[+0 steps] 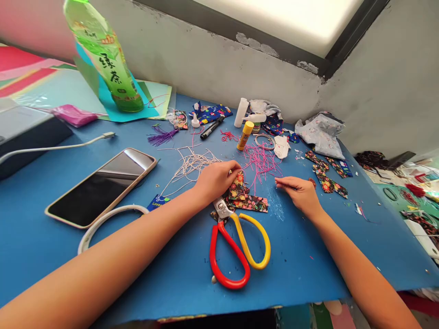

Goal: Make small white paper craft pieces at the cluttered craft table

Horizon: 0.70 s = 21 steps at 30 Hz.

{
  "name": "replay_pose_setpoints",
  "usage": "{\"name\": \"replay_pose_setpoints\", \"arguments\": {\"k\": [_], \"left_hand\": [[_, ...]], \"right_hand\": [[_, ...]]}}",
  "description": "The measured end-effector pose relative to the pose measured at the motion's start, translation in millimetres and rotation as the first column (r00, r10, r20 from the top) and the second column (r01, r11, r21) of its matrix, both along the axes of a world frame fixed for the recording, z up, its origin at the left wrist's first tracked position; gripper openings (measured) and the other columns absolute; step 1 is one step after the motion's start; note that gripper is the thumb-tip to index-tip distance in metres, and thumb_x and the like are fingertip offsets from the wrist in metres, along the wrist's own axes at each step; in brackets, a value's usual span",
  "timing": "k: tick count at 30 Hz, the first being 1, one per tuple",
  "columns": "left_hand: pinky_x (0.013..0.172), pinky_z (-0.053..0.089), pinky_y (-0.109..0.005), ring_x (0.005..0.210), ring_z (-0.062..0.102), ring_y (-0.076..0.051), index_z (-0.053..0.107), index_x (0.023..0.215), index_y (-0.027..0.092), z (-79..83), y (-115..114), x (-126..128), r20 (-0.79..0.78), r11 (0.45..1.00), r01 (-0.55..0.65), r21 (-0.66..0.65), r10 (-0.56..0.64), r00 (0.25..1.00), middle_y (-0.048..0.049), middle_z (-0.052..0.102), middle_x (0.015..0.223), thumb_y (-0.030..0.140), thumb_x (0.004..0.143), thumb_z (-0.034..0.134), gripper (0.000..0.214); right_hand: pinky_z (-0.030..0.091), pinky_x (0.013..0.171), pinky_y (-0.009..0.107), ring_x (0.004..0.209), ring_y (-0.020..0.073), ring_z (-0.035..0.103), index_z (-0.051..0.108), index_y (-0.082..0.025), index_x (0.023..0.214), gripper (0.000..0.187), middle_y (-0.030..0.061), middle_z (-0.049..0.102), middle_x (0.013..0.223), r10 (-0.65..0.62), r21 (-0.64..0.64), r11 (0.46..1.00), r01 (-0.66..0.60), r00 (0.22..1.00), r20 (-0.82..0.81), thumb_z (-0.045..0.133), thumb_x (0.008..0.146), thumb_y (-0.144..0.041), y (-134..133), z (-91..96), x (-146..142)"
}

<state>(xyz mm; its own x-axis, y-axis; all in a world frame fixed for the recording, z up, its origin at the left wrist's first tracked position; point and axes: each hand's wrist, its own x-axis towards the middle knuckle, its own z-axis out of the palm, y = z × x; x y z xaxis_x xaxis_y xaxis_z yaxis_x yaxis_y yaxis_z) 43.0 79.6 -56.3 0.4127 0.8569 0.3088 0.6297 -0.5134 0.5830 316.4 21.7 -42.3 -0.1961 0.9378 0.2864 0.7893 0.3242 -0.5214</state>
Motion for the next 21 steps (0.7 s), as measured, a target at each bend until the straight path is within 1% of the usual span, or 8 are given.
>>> {"name": "replay_pose_setpoints", "arguments": {"k": [5, 8, 15, 21], "left_hand": [[0.067, 0.047, -0.028, 0.079, 0.069, -0.021, 0.068, 0.099, 0.022, -0.5, 0, 0, -0.004, 1.000, 0.002, 0.002, -0.002, 1.000, -0.0021, 0.075, 0.091, 0.027, 0.091, 0.055, 0.016], [0.067, 0.047, -0.028, 0.079, 0.069, -0.021, 0.068, 0.099, 0.022, 0.2, 0, -1, -0.005, 1.000, 0.005, 0.001, -0.005, 1.000, -0.0019, 0.075, 0.091, 0.027, 0.091, 0.055, 0.016], [0.068, 0.048, -0.028, 0.080, 0.069, -0.020, 0.068, 0.098, 0.022, 0.4, 0, 0, -0.001, 1.000, 0.003, 0.009, -0.003, 1.000, -0.0021, 0.075, 0.092, 0.027, 0.092, 0.054, 0.016], [0.068, 0.048, -0.028, 0.080, 0.069, -0.020, 0.068, 0.098, 0.023, 2.4, -1, 0, -0.005, 1.000, -0.004, 0.007, 0.004, 1.000, -0.0022, 0.076, 0.091, 0.028, 0.092, 0.053, 0.017]], "right_hand": [[0.053, 0.083, 0.038, 0.086, 0.0155, 0.066, 0.066, -0.016, 0.092, 0.025, 0.0033, 0.069, 0.091, 0.036, 0.071, 0.997, -0.041, 0.997, 0.075, 0.054, 0.095, -0.037, 8, 1.6, -4], [0.053, 0.081, 0.037, 0.085, 0.0153, 0.064, 0.064, -0.015, 0.092, 0.023, 0.0030, 0.067, 0.092, 0.053, 0.089, 0.994, -0.063, 0.992, 0.115, 0.054, 0.095, -0.035, 14, 2.1, -5], [0.054, 0.077, 0.035, 0.084, 0.0150, 0.063, 0.062, -0.015, 0.100, 0.021, 0.0040, 0.065, 0.098, 0.068, 0.077, 0.993, -0.084, 0.979, 0.190, 0.054, 0.094, -0.033, 20, -6.8, -13], [0.054, 0.077, 0.035, 0.084, 0.0150, 0.063, 0.062, -0.016, 0.100, 0.021, 0.0041, 0.065, 0.098, 0.058, 0.076, 0.994, -0.076, 0.975, 0.215, 0.054, 0.095, -0.033, 15, -6.2, -14]]}}
